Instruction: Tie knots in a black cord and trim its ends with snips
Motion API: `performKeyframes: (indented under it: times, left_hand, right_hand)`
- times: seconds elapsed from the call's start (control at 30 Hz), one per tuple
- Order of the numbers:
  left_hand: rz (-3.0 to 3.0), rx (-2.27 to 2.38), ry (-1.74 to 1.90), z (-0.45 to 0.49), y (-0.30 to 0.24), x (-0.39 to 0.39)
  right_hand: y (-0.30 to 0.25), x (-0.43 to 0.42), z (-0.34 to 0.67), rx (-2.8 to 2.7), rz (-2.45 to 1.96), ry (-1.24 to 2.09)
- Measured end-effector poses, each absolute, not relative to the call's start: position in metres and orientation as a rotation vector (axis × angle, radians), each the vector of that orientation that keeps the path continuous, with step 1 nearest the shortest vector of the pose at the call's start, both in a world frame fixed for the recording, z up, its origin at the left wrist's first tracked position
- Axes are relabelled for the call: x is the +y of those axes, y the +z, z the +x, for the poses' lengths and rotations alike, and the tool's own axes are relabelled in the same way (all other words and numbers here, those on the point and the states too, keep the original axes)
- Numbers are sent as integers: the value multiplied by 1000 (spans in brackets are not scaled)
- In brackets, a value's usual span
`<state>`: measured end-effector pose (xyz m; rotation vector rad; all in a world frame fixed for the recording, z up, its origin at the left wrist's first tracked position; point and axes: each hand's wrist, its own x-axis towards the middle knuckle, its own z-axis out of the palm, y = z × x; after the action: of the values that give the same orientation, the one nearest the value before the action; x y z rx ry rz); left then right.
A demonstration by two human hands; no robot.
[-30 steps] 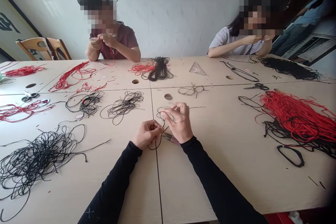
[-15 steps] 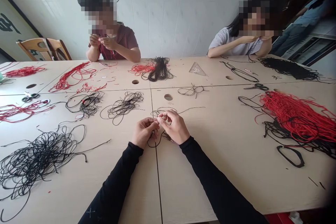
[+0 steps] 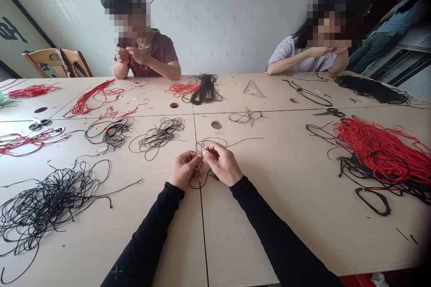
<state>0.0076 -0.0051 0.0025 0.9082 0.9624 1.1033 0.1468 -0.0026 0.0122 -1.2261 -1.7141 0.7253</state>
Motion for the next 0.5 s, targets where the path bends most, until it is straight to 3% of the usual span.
performKeyframes:
  times: [0.13, 0.5]
  left_hand:
    - [928, 966, 1088, 8, 3, -5]
    - [893, 951, 1110, 6, 2, -5]
  right_hand:
    - [11, -3, 147, -1680, -1225, 883]
    - [10, -2, 149, -1647, -1223, 913]
